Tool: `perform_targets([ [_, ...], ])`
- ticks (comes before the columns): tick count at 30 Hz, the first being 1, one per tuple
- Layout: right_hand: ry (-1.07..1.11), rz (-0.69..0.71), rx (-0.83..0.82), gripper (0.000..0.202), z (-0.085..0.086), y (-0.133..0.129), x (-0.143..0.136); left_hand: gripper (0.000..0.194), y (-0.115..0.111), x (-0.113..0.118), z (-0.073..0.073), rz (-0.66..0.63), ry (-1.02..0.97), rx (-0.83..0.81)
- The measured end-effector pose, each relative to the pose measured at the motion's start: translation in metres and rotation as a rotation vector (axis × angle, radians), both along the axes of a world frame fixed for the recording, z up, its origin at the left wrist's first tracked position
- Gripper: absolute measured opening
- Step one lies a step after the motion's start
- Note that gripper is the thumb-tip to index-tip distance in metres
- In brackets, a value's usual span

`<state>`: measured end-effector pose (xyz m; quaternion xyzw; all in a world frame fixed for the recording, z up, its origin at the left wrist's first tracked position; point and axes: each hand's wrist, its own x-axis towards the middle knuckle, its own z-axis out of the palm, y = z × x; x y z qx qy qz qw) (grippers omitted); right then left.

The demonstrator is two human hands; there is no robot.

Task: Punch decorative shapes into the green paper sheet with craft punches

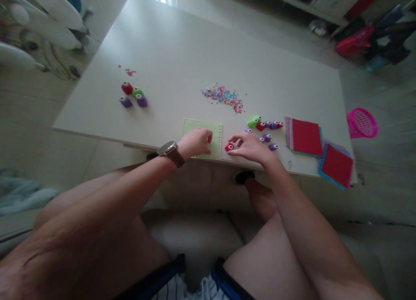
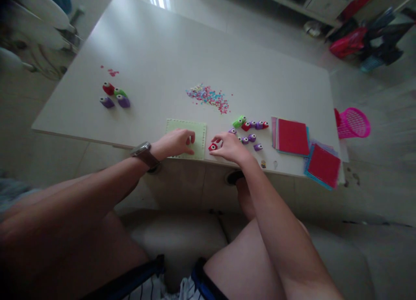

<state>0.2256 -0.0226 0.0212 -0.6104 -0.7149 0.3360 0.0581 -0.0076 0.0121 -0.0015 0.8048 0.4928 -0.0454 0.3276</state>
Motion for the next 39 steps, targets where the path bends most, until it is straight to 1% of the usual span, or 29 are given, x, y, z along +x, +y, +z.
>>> perform_targets([
  [2, 0.024, 0.032, 0.012, 0.016, 0.000, -0.002, -0.002, 0.034, -0.001, 0.000, 0.001, -0.006, 0.011, 0.009],
  [3, 0.030, 0.026, 0.022, 0.011, 0.001, -0.002, -0.003, 0.034, -0.001, 0.000, 0.001, -0.008, 0.015, 0.009],
  [5, 0.007, -0.006, 0.066, 0.008, 0.005, -0.001, -0.003, 0.034, -0.001, 0.000, 0.001, -0.009, 0.019, 0.008],
  [9, -0.125, -0.022, 0.175, 0.006, 0.009, 0.002, 0.006, 0.035, 0.000, 0.001, -0.001, -0.006, 0.026, 0.009],
  [13, -0.243, 0.026, 0.227, 0.010, 0.003, 0.002, 0.017, 0.034, 0.000, 0.000, -0.002, 0.006, 0.032, 0.006],
  [16, -0.276, 0.059, 0.248, 0.011, 0.002, 0.001, 0.015, 0.034, 0.000, 0.000, -0.004, 0.007, 0.022, 0.011],
  [18, -0.228, 0.047, 0.224, 0.014, 0.005, -0.001, 0.007, 0.034, 0.000, 0.000, -0.005, 0.009, 0.014, 0.014],
  [20, -0.174, 0.032, 0.138, 0.020, 0.009, -0.003, -0.003, 0.034, -0.001, 0.000, -0.006, 0.013, 0.010, 0.012],
  [22, -0.171, 0.023, 0.050, 0.023, 0.011, -0.005, -0.012, 0.033, 0.000, 0.000, -0.007, 0.017, 0.009, 0.009],
  [27, -0.164, 0.012, -0.038, 0.034, 0.007, -0.006, -0.019, 0.032, 0.001, 0.001, -0.010, 0.009, 0.007, 0.005],
  [29, -0.161, -0.011, 0.027, 0.042, 0.003, -0.006, -0.018, 0.033, 0.001, 0.001, -0.011, 0.011, 0.009, 0.004],
  [31, -0.179, -0.063, 0.153, 0.051, -0.002, -0.005, -0.016, 0.034, 0.001, 0.001, -0.010, 0.015, 0.015, -0.002],
  [33, -0.200, -0.114, 0.251, 0.054, -0.006, -0.004, -0.014, 0.034, 0.001, 0.001, -0.009, 0.016, 0.022, -0.009],
  [35, -0.215, -0.131, 0.281, 0.048, -0.009, -0.004, -0.012, 0.035, 0.001, 0.001, -0.007, 0.015, 0.028, -0.018],
  [39, -0.263, -0.096, 0.285, 0.033, -0.011, -0.003, -0.003, 0.035, 0.000, 0.001, -0.004, 0.018, 0.036, -0.018],
])
